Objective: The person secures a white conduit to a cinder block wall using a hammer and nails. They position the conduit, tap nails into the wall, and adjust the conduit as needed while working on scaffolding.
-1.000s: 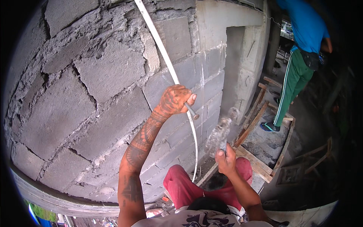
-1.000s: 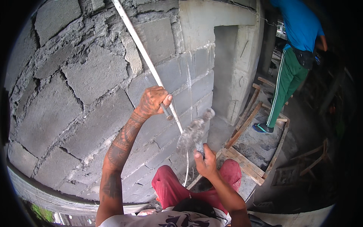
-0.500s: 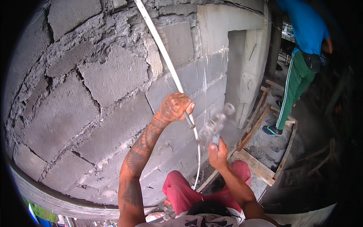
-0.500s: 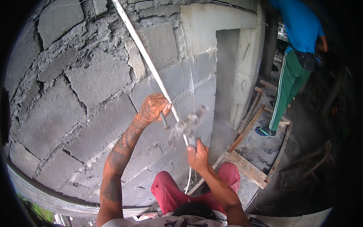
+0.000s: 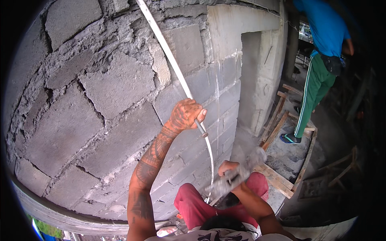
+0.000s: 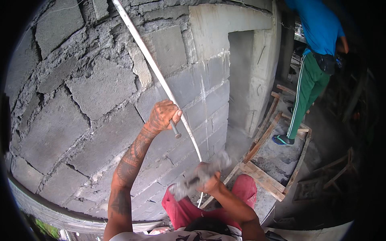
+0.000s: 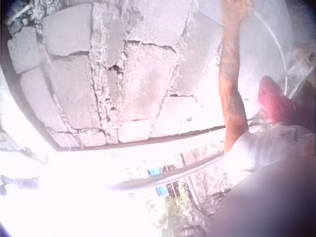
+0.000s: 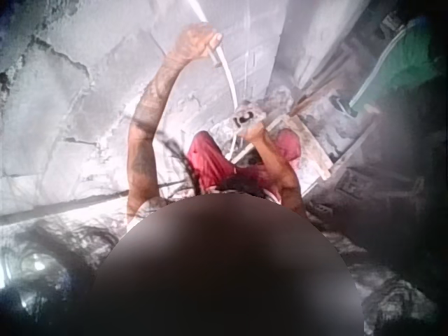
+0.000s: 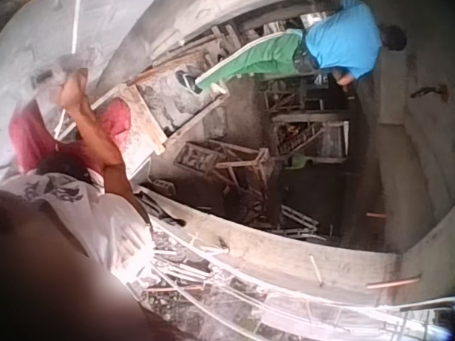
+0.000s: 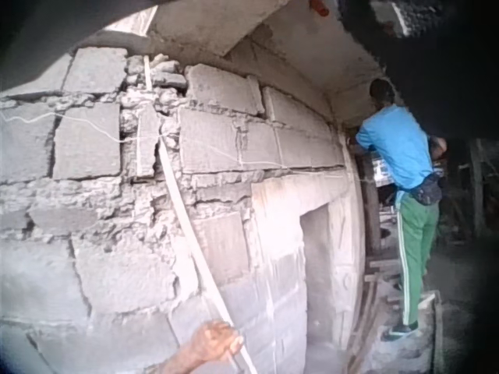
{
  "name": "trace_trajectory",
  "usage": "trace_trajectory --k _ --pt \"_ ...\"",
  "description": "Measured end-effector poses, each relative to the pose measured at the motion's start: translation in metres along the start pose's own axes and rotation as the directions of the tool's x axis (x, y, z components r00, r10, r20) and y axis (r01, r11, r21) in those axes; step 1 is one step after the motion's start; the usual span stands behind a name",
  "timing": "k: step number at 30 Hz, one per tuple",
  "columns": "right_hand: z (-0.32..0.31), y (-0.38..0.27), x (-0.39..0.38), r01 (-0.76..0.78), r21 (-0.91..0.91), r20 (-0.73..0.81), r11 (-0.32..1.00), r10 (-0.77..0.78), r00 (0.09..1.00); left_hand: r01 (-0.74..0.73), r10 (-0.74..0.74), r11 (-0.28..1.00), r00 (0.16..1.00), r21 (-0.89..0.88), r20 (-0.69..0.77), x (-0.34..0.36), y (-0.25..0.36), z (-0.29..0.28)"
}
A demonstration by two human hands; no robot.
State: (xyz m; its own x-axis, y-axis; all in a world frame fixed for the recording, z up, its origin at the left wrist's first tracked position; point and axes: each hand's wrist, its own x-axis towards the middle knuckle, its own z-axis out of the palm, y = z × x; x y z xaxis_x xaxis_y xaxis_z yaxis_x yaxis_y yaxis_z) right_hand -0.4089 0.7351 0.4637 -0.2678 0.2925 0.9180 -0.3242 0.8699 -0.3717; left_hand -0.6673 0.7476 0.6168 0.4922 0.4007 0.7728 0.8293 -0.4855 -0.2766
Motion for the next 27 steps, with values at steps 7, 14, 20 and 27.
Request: trace_trajectory --k 7,14,20,27 --pt "0.016 0.014 0.022 -0.423 -0.115 0.071 0.899 0.433 0.899 0.067 -0.078 0.991 0.993 -0.116 -0.092 0.01 -0.006 -0.008" --pt "-0.027 -0.035 0.006 -0.327 0.004 -0.023 0.945 0.327 0.945 0.135 -0.134 0.991 0.99 0.016 -0.032 0.023 0.023 0.012" --pt "-0.04 -0.044 -0.005 -0.34 -0.04 -0.057 0.94 0.338 0.94 0.058 -0.059 0.998 0.998 0.03 0.021 0.02 0.026 0.018" --pt "-0.033 -0.041 -0.04 -0.495 0.133 0.002 0.858 0.499 0.866 0.077 -0.082 0.996 0.989 0.048 0.123 0.011 0.016 0.013"
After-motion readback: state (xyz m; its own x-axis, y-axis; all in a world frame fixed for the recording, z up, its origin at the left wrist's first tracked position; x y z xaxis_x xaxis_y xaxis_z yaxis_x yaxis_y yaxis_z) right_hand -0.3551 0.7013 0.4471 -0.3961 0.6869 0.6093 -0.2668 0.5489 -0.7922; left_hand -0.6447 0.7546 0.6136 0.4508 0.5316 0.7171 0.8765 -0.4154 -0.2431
